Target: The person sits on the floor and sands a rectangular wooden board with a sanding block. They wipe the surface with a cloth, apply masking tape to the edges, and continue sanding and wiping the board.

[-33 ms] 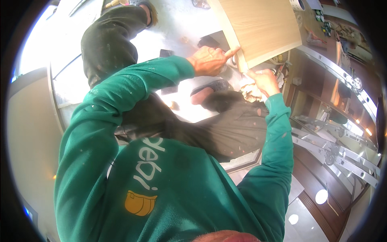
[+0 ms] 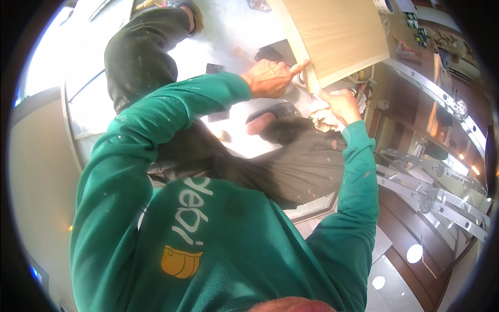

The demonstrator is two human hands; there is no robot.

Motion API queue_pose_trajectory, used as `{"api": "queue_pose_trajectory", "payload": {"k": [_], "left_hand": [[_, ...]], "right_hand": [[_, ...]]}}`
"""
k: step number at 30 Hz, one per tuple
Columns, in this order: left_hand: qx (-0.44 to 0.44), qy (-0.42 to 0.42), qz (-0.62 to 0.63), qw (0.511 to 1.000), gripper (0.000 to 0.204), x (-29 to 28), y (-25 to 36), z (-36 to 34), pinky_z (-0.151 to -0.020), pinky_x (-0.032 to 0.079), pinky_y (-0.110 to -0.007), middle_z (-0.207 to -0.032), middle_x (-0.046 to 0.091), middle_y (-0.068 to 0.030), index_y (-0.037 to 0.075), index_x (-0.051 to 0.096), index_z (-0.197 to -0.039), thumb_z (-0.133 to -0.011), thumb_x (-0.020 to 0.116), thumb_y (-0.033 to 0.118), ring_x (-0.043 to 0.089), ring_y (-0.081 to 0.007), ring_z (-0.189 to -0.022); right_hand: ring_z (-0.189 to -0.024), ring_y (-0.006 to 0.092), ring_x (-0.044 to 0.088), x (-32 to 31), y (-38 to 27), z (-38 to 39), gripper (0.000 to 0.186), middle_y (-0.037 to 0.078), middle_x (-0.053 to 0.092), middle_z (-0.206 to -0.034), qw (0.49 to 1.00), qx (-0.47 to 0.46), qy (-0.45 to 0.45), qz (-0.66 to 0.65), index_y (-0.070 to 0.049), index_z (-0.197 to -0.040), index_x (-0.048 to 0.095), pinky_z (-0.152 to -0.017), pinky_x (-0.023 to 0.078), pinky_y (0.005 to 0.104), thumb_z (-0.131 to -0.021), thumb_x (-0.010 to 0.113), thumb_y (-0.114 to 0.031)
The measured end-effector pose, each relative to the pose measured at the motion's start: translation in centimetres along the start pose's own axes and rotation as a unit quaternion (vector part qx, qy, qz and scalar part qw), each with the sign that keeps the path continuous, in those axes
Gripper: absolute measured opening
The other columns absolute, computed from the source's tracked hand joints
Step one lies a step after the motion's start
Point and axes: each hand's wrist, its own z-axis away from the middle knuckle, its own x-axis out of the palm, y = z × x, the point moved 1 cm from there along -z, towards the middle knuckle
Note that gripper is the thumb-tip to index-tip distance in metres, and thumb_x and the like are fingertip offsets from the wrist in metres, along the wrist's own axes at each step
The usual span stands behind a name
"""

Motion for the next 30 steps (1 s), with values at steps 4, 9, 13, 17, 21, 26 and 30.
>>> {"api": "queue_pose_trajectory", "payload": {"k": [4, 9, 13, 17, 21, 26, 30], "left_hand": [[0.002, 0.006, -0.007, 1.000, 0.088, -0.1, 0.0, 0.2, -0.048, 0.051, -0.042, -0.072, 0.066, -0.0199, 0.008, 0.016, -0.160, -0.081, 0.056, 0.013, 0.065, -0.0295, -0.056], [-0.025, -0.008, 0.023, 0.999, 0.094, -0.3, -0.2, -0.2, -0.050, 0.051, -0.046, -0.080, 0.063, -0.0232, 0.016, 0.012, -0.161, -0.079, 0.058, 0.011, 0.065, -0.0351, -0.058], [-0.029, -0.005, 0.011, 1.000, 0.095, 0.0, -0.3, -0.3, -0.051, 0.051, -0.046, -0.081, 0.063, -0.0230, 0.016, 0.012, -0.161, -0.079, 0.059, 0.011, 0.065, -0.0354, -0.058], [-0.027, 0.008, 0.017, 0.999, 0.096, 0.1, -0.2, -0.5, -0.052, 0.052, -0.047, -0.081, 0.063, -0.0233, 0.016, 0.012, -0.161, -0.078, 0.060, 0.011, 0.065, -0.0368, -0.059], [-0.018, 0.033, 0.035, 0.999, 0.097, -0.2, -0.6, -0.5, -0.055, 0.052, -0.048, -0.081, 0.063, -0.0231, 0.017, 0.011, -0.161, -0.079, 0.062, 0.012, 0.065, -0.0378, -0.060], [0.027, 0.168, 0.038, 0.985, 0.062, -0.9, -0.2, -1.3, -0.059, 0.054, -0.044, -0.081, 0.064, -0.0173, 0.012, 0.049, -0.143, -0.082, 0.062, 0.010, 0.066, -0.0350, -0.066], [0.084, 0.186, 0.064, 0.977, 0.026, -4.7, -0.4, -4.2, -0.069, 0.054, -0.043, -0.086, 0.067, -0.0138, 0.007, 0.071, -0.108, -0.084, 0.063, 0.013, 0.067, -0.0325, -0.076]], "right_hand": [[-0.047, 0.0204, 0.053, -0.7, -1.3, 1.3, 0.056, 0.012, 0.056, -0.049, 0.999, -0.013, 0.015, 0.041, 0.000, -0.065, 0.069, -0.053, 0.044, 0.0390, -0.085, 0.071, -0.052], [-0.051, 0.0155, 0.057, -1.1, -1.2, 0.8, 0.045, 0.009, 0.061, -0.059, 1.000, -0.006, 0.009, -0.006, 0.004, -0.068, 0.067, -0.051, 0.045, 0.0346, -0.086, 0.074, -0.037], [-0.051, 0.0126, 0.057, -1.9, -3.0, 2.2, 0.041, 0.008, 0.063, -0.064, 1.000, 0.006, 0.019, 0.005, 0.007, -0.069, 0.066, -0.048, 0.046, 0.0315, -0.087, 0.076, -0.028], [-0.048, 0.0189, 0.055, -2.4, -1.6, 1.8, 0.050, 0.012, 0.060, -0.053, 0.998, -0.041, 0.040, 0.034, 0.001, -0.066, 0.070, -0.052, 0.045, 0.0371, -0.085, 0.072, -0.045], [-0.050, 0.0176, 0.059, -3.3, -2.2, 2.4, 0.046, 0.011, 0.062, -0.053, 0.997, -0.033, 0.069, 0.009, 0.000, -0.069, 0.072, -0.054, 0.047, 0.0366, -0.085, 0.071, -0.043], [-0.059, 0.0276, 0.065, -3.1, -2.6, 2.9, 0.051, 0.015, 0.067, -0.063, 0.996, -0.020, 0.065, 0.055, -0.002, -0.072, 0.073, -0.062, 0.051, 0.0414, -0.084, 0.069, -0.051], [-0.055, 0.0132, 0.061, -1.4, -3.4, 4.1, 0.042, 0.010, 0.067, -0.063, 0.994, -0.014, 0.103, 0.037, 0.000, -0.071, 0.070, -0.054, 0.048, 0.0318, -0.083, 0.075, -0.039]]}}
